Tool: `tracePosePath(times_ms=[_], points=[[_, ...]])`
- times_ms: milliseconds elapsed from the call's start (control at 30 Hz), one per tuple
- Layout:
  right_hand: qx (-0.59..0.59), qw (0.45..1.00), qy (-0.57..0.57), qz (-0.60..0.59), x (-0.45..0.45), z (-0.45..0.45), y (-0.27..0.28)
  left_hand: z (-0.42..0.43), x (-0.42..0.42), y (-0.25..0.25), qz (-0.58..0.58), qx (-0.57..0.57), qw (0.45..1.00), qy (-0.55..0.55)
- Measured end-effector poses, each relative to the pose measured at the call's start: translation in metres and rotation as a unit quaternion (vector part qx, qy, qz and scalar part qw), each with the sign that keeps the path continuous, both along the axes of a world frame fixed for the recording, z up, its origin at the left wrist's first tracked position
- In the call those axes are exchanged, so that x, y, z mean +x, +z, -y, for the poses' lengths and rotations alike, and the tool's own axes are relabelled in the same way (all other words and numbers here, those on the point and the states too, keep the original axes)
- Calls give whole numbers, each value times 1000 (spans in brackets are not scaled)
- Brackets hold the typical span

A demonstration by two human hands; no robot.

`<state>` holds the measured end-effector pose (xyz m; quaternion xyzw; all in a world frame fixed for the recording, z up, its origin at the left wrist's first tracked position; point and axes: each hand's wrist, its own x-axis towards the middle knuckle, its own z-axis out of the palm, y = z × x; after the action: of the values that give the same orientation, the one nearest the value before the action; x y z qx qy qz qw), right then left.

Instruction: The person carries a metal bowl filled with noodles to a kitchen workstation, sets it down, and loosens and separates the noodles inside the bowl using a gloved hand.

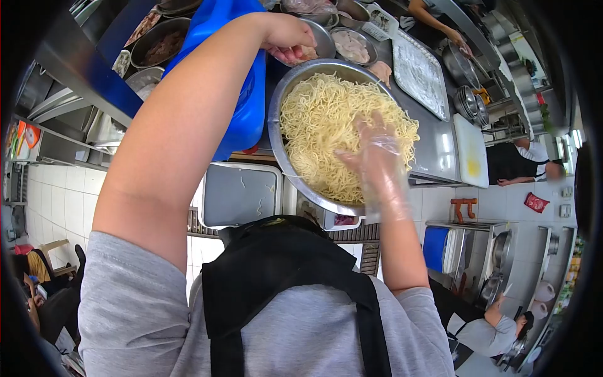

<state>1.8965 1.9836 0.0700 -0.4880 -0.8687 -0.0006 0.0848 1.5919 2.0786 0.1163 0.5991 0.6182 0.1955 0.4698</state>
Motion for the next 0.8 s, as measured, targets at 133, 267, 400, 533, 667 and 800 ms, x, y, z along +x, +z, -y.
tracePosePath(times_ms=[133, 267, 400, 533, 667, 800], points=[[-146, 963, 91, -207, 10, -3, -26, 0, 1, 2, -6, 5, 1000, 0], [-82, 986, 129, -61, 24, 8, -5, 0, 1, 2, -1, -5, 1000, -2], [-90, 975, 125, -158, 31, 1, 43, 0, 0, 3, 1, -3, 1000, 1], [-43, 883, -118, -452, 48, -27, -2, 0, 1, 6, 2, -16, 1000, -6], [105, 991, -19, -79, 59, -72, -52, -2, 3, 6, -14, -18, 1000, -12], [185, 983, 3, 9, 56, -73, -20, -15, -1, -9, -17, 116, 988, -98]])
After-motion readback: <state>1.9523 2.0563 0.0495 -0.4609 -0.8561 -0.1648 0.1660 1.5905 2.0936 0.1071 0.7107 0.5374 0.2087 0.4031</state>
